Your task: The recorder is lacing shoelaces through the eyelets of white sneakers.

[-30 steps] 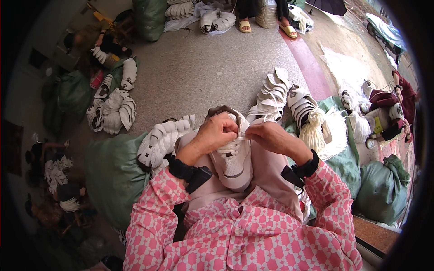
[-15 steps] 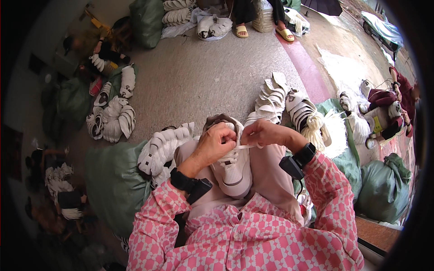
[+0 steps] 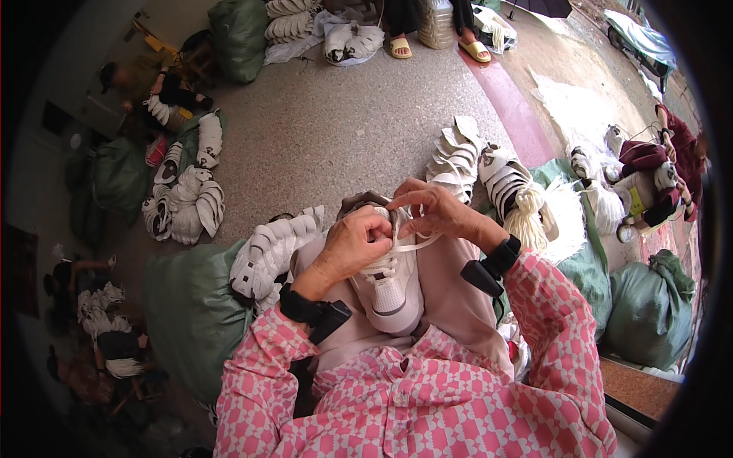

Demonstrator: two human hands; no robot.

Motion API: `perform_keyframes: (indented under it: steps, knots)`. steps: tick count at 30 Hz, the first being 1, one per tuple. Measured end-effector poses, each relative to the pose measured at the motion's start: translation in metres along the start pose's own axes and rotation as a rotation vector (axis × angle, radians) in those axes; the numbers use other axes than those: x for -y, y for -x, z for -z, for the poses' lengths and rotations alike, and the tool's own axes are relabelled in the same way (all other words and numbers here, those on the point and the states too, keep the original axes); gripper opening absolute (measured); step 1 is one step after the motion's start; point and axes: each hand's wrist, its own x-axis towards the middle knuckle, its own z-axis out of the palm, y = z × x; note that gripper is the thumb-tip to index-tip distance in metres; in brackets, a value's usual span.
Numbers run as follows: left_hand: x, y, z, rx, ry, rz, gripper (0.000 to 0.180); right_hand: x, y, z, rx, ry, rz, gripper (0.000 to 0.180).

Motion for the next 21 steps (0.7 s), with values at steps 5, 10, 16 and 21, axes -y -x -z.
perform_keyframes:
  steps: [5,10,16,21]
  knots:
    - [0.004,0.002,-0.001,-0.071,-0.039,-0.082,0.006,0.005,0.000,0.005,0.052,-0.001,0.001,0.049]
    - [0.004,0.012,0.043,-0.393,-0.449,-0.271,0.007,0.005,-0.004,0.005,0.093,0.088,-0.002,0.044]
    - [0.041,0.060,0.179,-0.972,-0.730,0.000,0.004,0.002,0.000,0.007,0.085,0.149,0.061,0.038]
    - [0.086,0.108,0.136,-0.736,-0.004,0.234,0.014,0.006,0.006,0.003,0.058,0.185,0.117,0.035]
